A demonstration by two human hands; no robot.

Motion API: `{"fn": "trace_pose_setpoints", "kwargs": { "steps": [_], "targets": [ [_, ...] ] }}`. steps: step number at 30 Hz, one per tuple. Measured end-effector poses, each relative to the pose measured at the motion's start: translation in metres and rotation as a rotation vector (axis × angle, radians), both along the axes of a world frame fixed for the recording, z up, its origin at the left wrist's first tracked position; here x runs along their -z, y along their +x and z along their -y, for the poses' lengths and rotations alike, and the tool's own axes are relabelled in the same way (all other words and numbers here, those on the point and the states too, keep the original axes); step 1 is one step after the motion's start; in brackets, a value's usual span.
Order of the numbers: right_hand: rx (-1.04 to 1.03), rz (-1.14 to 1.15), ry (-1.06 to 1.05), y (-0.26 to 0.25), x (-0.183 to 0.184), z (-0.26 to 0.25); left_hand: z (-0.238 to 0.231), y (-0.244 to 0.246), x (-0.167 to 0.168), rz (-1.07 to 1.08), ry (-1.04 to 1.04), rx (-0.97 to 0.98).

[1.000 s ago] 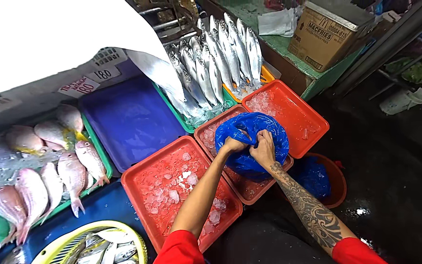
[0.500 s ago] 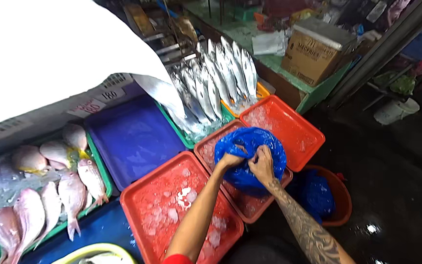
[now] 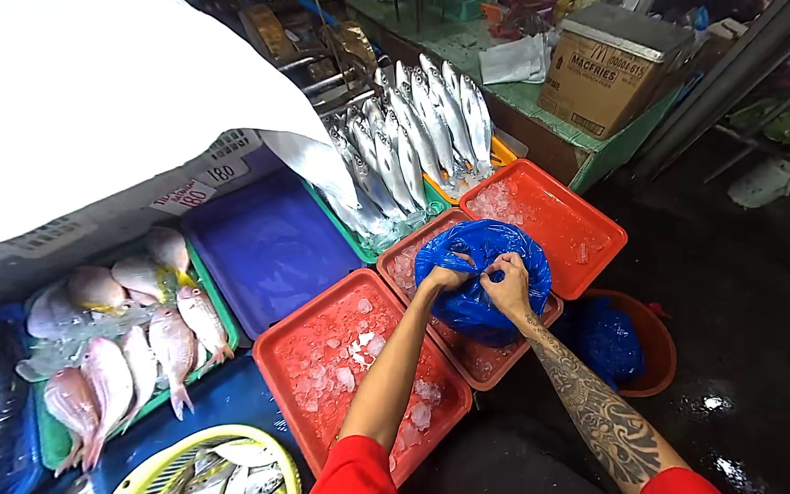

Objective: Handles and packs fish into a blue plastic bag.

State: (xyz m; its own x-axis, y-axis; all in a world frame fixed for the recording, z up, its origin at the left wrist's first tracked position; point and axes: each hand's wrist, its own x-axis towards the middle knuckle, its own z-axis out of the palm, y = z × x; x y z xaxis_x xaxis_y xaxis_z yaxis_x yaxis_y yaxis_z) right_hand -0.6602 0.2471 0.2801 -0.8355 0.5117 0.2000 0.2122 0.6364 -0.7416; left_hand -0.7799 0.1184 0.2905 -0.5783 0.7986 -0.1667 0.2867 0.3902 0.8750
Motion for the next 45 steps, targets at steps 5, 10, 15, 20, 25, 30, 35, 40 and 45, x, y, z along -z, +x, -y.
{"fn": "trace_pose_setpoints", "kwargs": {
  "steps": [5, 10, 15, 20, 25, 30, 35, 40, 45],
  "targets": [
    [0.034, 0.033, 0.039, 0.000, -0.002, 0.007, 0.002, 0.006, 0.012, -0.019, 0.042, -0.044],
    [0.041, -0.010, 0.050, 0.002, 0.004, 0.006, 0.004, 0.006, 0.014, -0.054, 0.124, -0.033],
    [0.047, -0.131, 0.014, 0.004, 0.012, 0.003, 0.006, -0.001, 0.010, -0.007, 0.240, 0.058],
    [0.038, -0.191, 0.009, 0.007, 0.017, 0.000, 0.003, -0.002, 0.001, -0.151, 0.089, 0.099],
    [0.003, -0.210, 0.008, 0.007, 0.020, -0.003, 0.001, -0.008, 0.006, -0.294, 0.031, 0.191],
    [0.001, -0.191, -0.016, 0.006, 0.017, -0.006, 0.000, -0.018, -0.008, -0.331, -0.053, 0.278],
    [0.018, -0.181, -0.027, 0.007, 0.018, -0.005, -0.009, -0.018, -0.012, -0.325, -0.120, 0.325],
    [0.025, -0.160, -0.035, 0.006, 0.018, -0.003, -0.002, -0.017, 0.021, -0.538, 0.173, 0.257],
    [-0.010, -0.141, -0.036, 0.008, 0.015, -0.005, 0.001, -0.011, 0.030, -0.688, 0.269, 0.242]
  ]
}}
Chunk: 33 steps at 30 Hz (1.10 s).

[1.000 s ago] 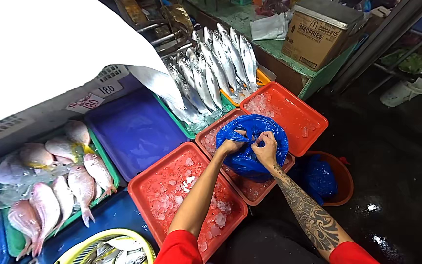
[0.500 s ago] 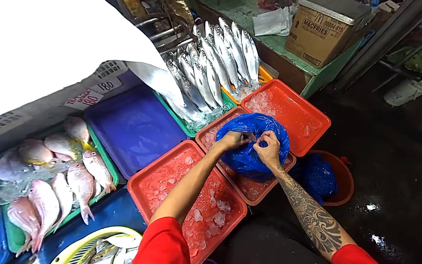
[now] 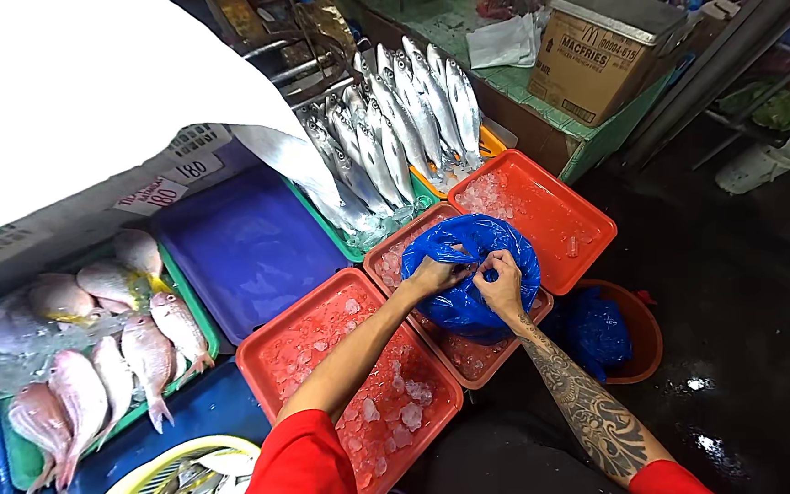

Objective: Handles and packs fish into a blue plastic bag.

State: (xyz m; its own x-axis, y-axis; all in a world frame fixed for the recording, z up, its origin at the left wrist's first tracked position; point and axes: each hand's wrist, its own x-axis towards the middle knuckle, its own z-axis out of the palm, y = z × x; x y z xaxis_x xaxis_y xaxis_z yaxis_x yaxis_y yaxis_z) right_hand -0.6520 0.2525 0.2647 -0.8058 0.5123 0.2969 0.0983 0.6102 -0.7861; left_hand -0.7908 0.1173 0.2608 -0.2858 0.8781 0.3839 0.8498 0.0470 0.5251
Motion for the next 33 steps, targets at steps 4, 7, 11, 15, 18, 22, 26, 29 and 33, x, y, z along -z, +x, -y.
{"fn": "trace_pose_setpoints", "kwargs": {
  "steps": [4, 7, 11, 15, 18, 22, 26, 29, 33],
  "targets": [
    [-0.100, 0.034, 0.005, 0.008, -0.003, -0.012, 0.002, 0.009, 0.008, -0.007, 0.074, -0.033],
    [-0.196, 0.056, 0.019, 0.014, -0.010, -0.027, 0.006, 0.016, 0.015, 0.001, 0.120, -0.081],
    [-0.275, 0.131, 0.124, 0.001, -0.025, -0.042, 0.006, 0.020, 0.019, 0.016, 0.173, -0.135],
    [-0.355, 0.276, 0.235, -0.014, -0.037, -0.038, 0.007, 0.021, 0.020, 0.062, 0.208, -0.157],
    [-0.344, 0.378, 0.304, -0.020, -0.047, -0.031, 0.004, 0.020, 0.018, 0.064, 0.226, -0.156],
    [-0.319, 0.545, 0.365, -0.024, -0.056, -0.020, 0.001, 0.017, 0.015, 0.019, 0.182, -0.143],
    [-0.258, 0.452, 0.310, -0.021, -0.038, -0.020, 0.000, 0.017, 0.016, -0.001, 0.121, -0.158],
    [-0.221, 0.342, 0.279, -0.021, -0.028, -0.016, 0.000, 0.020, 0.012, -0.042, 0.076, -0.188],
    [-0.188, 0.242, 0.285, -0.020, -0.024, -0.018, 0.001, 0.026, 0.003, -0.081, -0.013, -0.232]
  ]
}}
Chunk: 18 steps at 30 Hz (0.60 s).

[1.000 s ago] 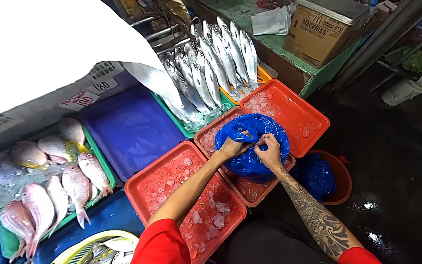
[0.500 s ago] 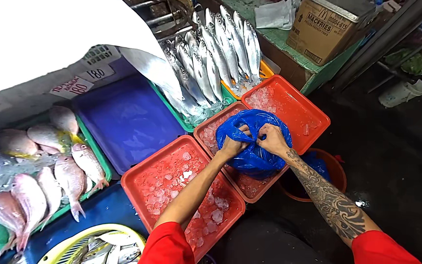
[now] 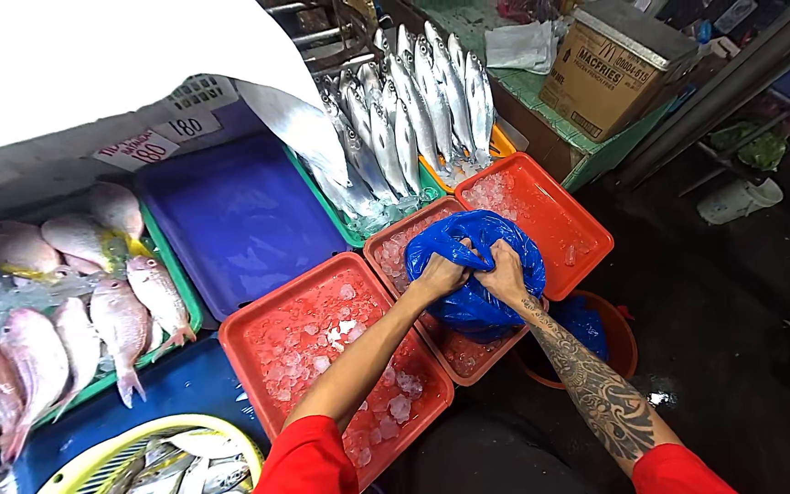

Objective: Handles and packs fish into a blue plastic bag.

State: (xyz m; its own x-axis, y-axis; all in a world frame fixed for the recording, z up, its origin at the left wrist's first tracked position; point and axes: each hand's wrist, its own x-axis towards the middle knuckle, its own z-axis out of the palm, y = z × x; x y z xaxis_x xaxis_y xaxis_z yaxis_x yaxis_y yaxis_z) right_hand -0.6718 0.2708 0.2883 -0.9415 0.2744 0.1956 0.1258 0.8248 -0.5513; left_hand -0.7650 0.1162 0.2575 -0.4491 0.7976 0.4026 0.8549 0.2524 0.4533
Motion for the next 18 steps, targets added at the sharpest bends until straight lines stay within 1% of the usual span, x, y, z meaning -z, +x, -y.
{"fn": "trace_pose_setpoints", "kwargs": {
  "steps": [3, 4, 6, 9, 11, 18],
  "targets": [
    [0.085, 0.048, -0.106, 0.006, -0.009, -0.025, 0.002, 0.002, 0.004, 0.037, 0.006, -0.016],
    [0.084, 0.048, -0.153, 0.006, -0.012, -0.033, 0.003, 0.003, 0.005, 0.053, 0.008, -0.030],
    [0.010, 0.029, -0.201, 0.007, -0.016, -0.041, 0.004, 0.005, 0.008, 0.070, 0.012, -0.056],
    [-0.135, 0.036, -0.154, 0.005, -0.019, -0.038, 0.003, 0.005, 0.011, 0.045, 0.027, -0.056],
    [-0.192, 0.099, -0.119, 0.000, -0.021, -0.032, 0.004, 0.006, 0.011, 0.047, 0.036, -0.066],
    [-0.274, 0.287, -0.087, -0.026, -0.022, -0.038, 0.004, 0.008, 0.016, 0.062, 0.077, -0.106]
  ]
}}
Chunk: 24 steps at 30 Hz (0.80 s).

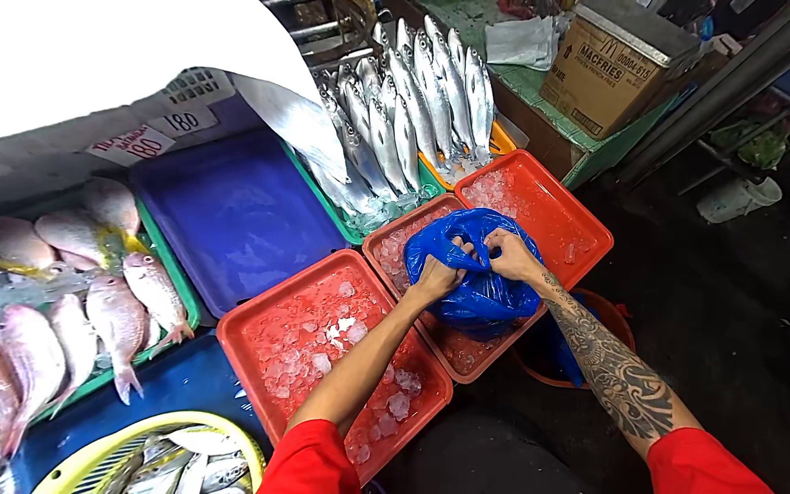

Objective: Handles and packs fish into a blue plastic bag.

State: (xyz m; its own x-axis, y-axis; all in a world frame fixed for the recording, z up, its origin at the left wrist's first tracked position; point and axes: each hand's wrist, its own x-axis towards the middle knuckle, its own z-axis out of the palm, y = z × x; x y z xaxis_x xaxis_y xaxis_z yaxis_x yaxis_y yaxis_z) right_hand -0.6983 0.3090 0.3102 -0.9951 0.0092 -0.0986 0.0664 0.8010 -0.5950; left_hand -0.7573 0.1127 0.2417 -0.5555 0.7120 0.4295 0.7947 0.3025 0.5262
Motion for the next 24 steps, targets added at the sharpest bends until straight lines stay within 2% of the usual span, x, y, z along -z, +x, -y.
{"fn": "trace_pose_setpoints", "kwargs": {
  "steps": [6, 16, 24],
  "targets": [
    [-0.067, 0.055, 0.080, -0.007, 0.000, 0.002, -0.003, -0.003, -0.003, 0.043, 0.019, 0.021],
    [0.045, -0.330, 0.255, 0.027, 0.033, 0.029, -0.002, -0.005, -0.001, 0.063, -0.021, 0.085],
    [0.041, -0.472, 0.243, 0.028, 0.043, 0.029, 0.000, -0.007, -0.004, 0.051, -0.069, 0.112]
  ]
}}
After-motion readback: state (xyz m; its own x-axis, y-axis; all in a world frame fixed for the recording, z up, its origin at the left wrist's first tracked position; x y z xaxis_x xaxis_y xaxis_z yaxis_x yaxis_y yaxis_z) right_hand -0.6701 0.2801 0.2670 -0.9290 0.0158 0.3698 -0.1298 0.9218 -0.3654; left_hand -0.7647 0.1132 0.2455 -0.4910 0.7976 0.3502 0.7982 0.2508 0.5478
